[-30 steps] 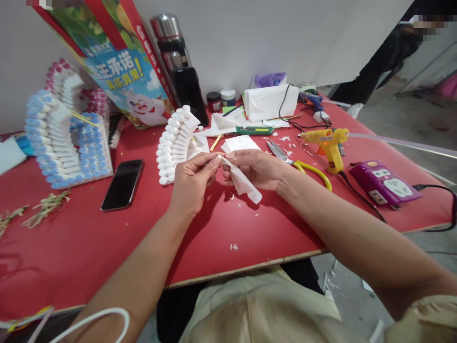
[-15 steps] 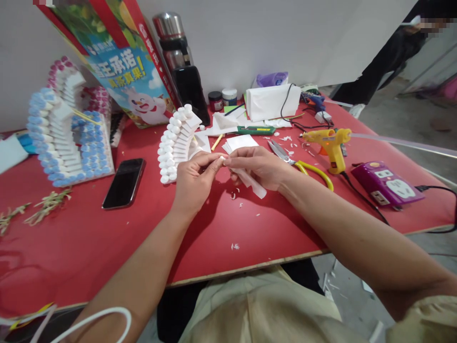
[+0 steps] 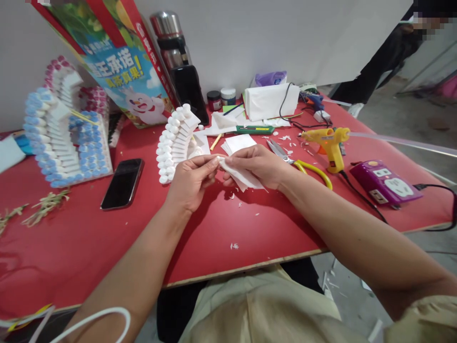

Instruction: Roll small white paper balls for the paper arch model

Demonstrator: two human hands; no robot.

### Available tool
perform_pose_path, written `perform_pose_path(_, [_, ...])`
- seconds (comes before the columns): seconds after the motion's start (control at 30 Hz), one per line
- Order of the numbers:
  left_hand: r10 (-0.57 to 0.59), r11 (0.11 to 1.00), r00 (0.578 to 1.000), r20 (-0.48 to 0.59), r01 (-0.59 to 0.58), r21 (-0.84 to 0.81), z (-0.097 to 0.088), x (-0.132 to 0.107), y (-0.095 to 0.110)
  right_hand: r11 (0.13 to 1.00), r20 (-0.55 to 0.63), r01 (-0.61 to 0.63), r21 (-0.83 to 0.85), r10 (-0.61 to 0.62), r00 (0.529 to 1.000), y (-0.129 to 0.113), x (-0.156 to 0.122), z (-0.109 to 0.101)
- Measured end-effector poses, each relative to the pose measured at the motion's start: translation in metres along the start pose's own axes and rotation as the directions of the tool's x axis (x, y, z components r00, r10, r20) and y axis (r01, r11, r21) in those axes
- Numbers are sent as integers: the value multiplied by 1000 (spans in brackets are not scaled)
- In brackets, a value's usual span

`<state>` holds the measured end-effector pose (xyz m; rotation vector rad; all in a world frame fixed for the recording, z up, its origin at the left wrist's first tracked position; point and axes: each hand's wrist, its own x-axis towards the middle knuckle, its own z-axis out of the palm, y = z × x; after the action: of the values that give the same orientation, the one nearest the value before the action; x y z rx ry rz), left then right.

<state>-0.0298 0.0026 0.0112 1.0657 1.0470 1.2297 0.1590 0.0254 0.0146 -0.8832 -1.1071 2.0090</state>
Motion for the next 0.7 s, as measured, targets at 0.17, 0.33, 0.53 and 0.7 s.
perform_pose_path(0.17, [2, 1000, 1000, -6, -2, 1, -2, 2, -3, 996, 1, -27, 80, 27, 1000, 2, 1, 2])
perform_pose_path(0.33, [91, 991, 995, -34, -87, 99, 1, -1, -3, 998, -68, 60, -27, -62, 996, 3, 0, 9])
perform_pose_path(0.53, [234, 925, 971, -48, -207, 318, 2, -5, -5, 965, -197, 172, -196, -211, 957, 6, -1, 23])
perform_pose_path(0.7, [420, 774, 908, 16, -367, 516, 3, -7, -6, 941, -234, 193, -277, -261, 937, 6, 0, 21])
